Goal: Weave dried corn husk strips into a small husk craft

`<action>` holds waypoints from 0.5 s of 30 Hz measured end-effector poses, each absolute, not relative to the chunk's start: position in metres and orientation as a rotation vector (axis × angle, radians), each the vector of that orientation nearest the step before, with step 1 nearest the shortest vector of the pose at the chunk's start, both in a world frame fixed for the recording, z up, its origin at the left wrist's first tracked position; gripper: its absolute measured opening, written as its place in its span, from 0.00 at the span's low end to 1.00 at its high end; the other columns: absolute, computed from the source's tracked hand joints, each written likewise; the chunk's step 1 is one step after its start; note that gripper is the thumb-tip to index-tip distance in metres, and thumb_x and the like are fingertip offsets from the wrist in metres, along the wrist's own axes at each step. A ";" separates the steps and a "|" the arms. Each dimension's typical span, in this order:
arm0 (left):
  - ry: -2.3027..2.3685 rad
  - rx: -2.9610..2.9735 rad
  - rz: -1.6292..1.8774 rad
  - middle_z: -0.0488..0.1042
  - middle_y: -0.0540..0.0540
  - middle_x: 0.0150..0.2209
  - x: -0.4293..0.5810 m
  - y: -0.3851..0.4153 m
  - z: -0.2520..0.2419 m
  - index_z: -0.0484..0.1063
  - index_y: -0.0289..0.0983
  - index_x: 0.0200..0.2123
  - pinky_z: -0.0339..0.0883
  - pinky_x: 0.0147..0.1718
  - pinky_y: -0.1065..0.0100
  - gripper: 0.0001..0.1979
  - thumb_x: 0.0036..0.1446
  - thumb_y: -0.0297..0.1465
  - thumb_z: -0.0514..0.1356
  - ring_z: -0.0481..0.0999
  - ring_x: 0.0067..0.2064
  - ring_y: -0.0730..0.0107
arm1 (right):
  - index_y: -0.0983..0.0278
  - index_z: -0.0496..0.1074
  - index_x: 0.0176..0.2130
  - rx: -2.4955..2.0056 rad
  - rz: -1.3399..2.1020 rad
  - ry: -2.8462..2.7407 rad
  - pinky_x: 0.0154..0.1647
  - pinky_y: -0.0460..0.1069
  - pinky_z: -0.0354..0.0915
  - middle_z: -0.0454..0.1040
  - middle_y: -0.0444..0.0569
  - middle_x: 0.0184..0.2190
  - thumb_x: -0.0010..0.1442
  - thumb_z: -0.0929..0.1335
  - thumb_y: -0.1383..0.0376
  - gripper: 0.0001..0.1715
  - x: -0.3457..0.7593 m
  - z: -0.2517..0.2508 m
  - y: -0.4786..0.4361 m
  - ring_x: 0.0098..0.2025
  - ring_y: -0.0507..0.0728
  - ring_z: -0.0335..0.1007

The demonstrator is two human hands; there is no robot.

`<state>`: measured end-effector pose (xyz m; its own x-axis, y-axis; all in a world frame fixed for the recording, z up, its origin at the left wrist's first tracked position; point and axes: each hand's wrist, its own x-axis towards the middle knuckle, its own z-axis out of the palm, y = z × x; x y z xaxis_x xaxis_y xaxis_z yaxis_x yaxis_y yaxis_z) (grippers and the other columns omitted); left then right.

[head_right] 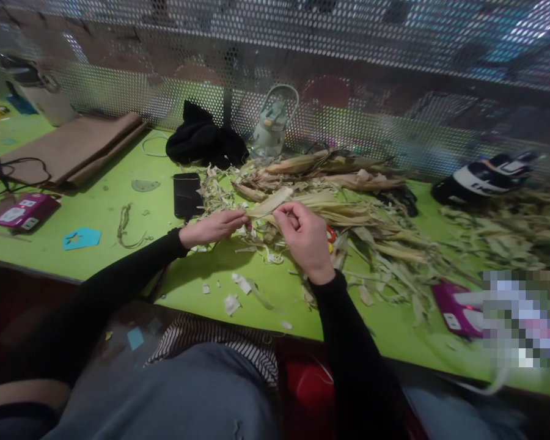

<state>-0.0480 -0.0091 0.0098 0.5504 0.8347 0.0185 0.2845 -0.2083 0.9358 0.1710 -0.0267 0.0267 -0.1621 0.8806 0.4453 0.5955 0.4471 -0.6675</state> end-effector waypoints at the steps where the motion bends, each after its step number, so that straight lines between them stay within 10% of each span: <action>1: 0.916 1.807 0.643 0.66 0.49 0.29 -0.049 -0.010 0.012 0.72 0.35 0.36 0.60 0.32 0.71 0.15 0.70 0.34 0.50 0.63 0.30 0.73 | 0.61 0.73 0.34 -1.245 0.403 -1.866 0.25 0.49 0.50 0.55 0.37 0.19 0.63 0.69 0.59 0.09 0.173 0.028 -0.027 0.21 0.50 0.48; 10: 0.720 2.021 0.239 0.73 0.43 0.42 -0.045 -0.024 0.024 0.71 0.35 0.38 0.63 0.49 0.65 0.14 0.68 0.32 0.47 0.70 0.42 0.67 | 0.59 0.80 0.35 -1.182 0.464 -2.012 0.27 0.50 0.55 0.75 0.45 0.28 0.61 0.73 0.53 0.12 0.197 0.041 -0.024 0.25 0.52 0.60; 15: 0.334 1.613 0.211 0.63 0.51 0.29 -0.039 -0.045 0.035 0.68 0.37 0.34 0.61 0.32 0.70 0.12 0.68 0.35 0.51 0.61 0.29 0.74 | 0.61 0.78 0.30 -1.154 0.973 -1.960 0.29 0.49 0.61 0.75 0.46 0.27 0.53 0.75 0.47 0.20 0.200 0.039 -0.015 0.28 0.53 0.66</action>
